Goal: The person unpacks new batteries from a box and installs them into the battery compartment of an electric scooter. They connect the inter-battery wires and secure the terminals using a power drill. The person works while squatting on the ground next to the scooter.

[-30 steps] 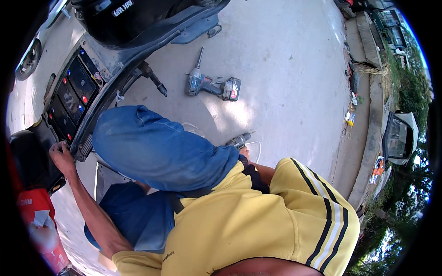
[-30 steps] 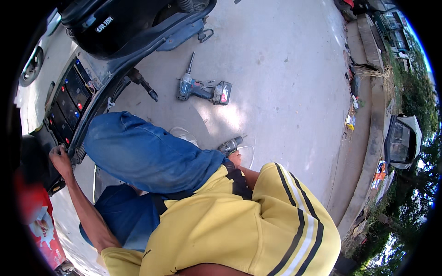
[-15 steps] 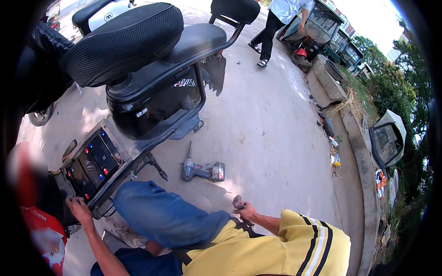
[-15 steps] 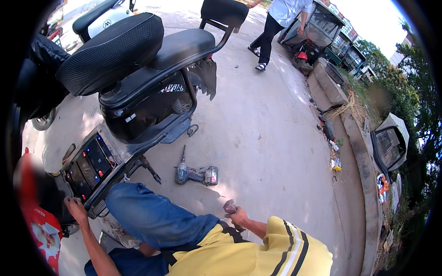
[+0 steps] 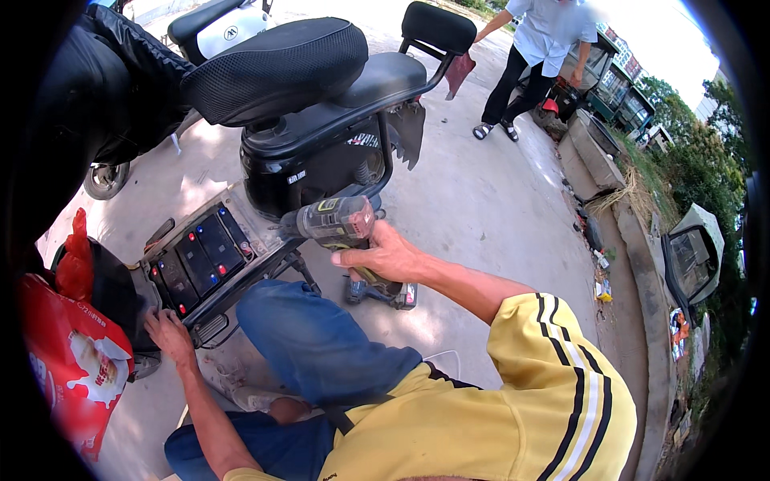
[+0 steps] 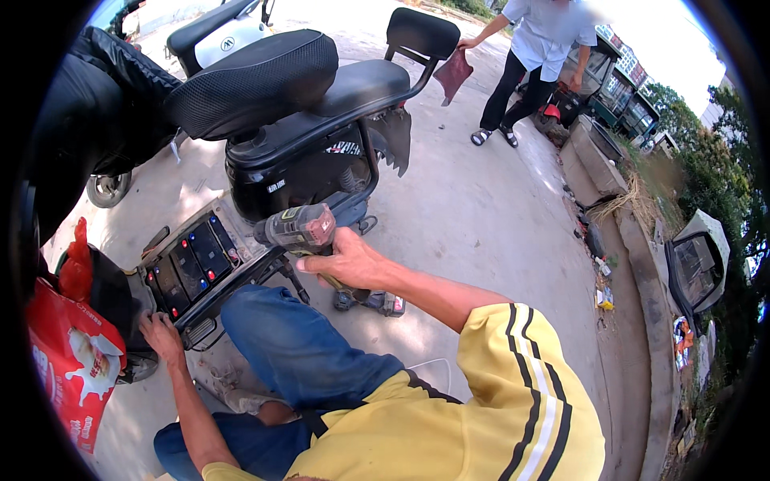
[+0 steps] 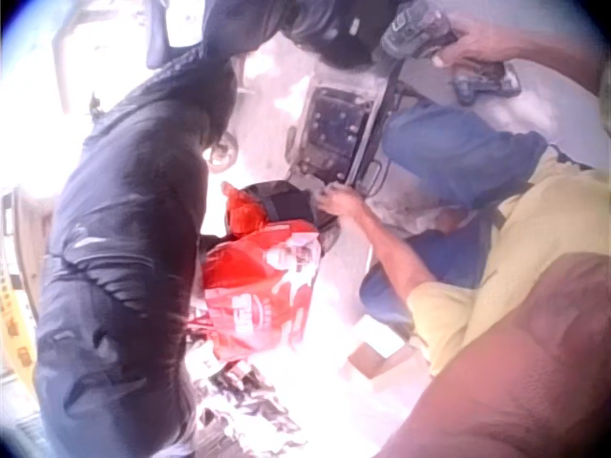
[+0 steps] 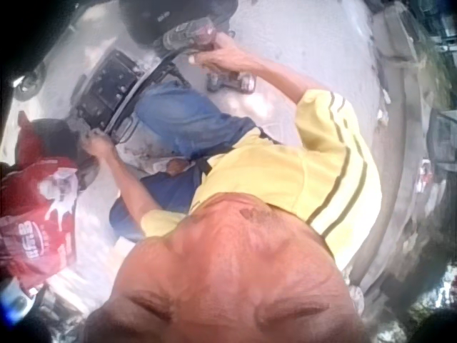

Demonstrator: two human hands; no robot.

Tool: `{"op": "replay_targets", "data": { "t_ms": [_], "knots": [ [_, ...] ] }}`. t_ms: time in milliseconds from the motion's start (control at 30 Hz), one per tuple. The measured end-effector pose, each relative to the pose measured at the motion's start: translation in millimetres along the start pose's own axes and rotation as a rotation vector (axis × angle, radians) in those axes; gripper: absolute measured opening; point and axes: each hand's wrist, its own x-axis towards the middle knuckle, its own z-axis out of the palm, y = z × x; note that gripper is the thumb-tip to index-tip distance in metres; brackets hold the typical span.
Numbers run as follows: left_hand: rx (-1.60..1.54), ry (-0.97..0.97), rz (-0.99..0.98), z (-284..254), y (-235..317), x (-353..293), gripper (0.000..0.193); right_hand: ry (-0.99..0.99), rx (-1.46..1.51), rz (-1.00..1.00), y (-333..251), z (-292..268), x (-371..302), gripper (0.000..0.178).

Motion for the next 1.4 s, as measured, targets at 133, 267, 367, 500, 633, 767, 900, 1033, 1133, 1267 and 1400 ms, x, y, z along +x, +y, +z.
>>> {"op": "replay_targets", "data": {
  "t_ms": [133, 267, 367, 500, 633, 767, 900, 1033, 1133, 1267, 1400],
  "knots": [
    [-0.022, 0.054, -0.019, 6, -3, -2, 0.013, -0.151, -0.007, -0.077, -46, 36, 53, 0.030],
    [-0.035, 0.109, -0.113, 11, -11, -2, 0.012, -0.283, -0.265, -0.091, -81, 78, 108, 0.030],
    [-0.042, 0.109, -0.110, 0, 3, 1, 0.013, -0.381, -0.205, -0.058, -73, 107, 141, 0.022],
    [-0.066, 0.107, -0.154, 9, 3, 0, 0.021, -0.501, -0.173, -0.016, -74, 154, 174, 0.017],
    [-0.087, 0.099, -0.176, 3, -2, -6, 0.018, -0.541, -0.226, 0.032, -68, 209, 201, 0.017],
    [-0.092, 0.081, -0.207, 1, 8, -6, 0.020, -0.626, -0.281, 0.037, -47, 240, 236, 0.024],
    [-0.093, 0.083, -0.239, 5, 9, -3, 0.021, -0.687, -0.367, 0.024, -32, 263, 255, 0.025],
    [-0.083, 0.083, -0.238, 4, 10, -3, 0.023, -0.736, -0.449, -0.002, -37, 271, 259, 0.027],
    [-0.080, 0.072, -0.243, 0, 13, -1, 0.024, -0.749, -0.501, -0.042, -40, 275, 262, 0.031],
    [-0.075, 0.090, -0.224, 0, 11, 0, 0.025, -0.744, -0.566, -0.088, -42, 283, 264, 0.036],
    [-0.079, 0.092, -0.228, 0, 12, 0, 0.026, -0.751, -0.620, -0.111, -58, 282, 258, 0.040]
  ]
}}
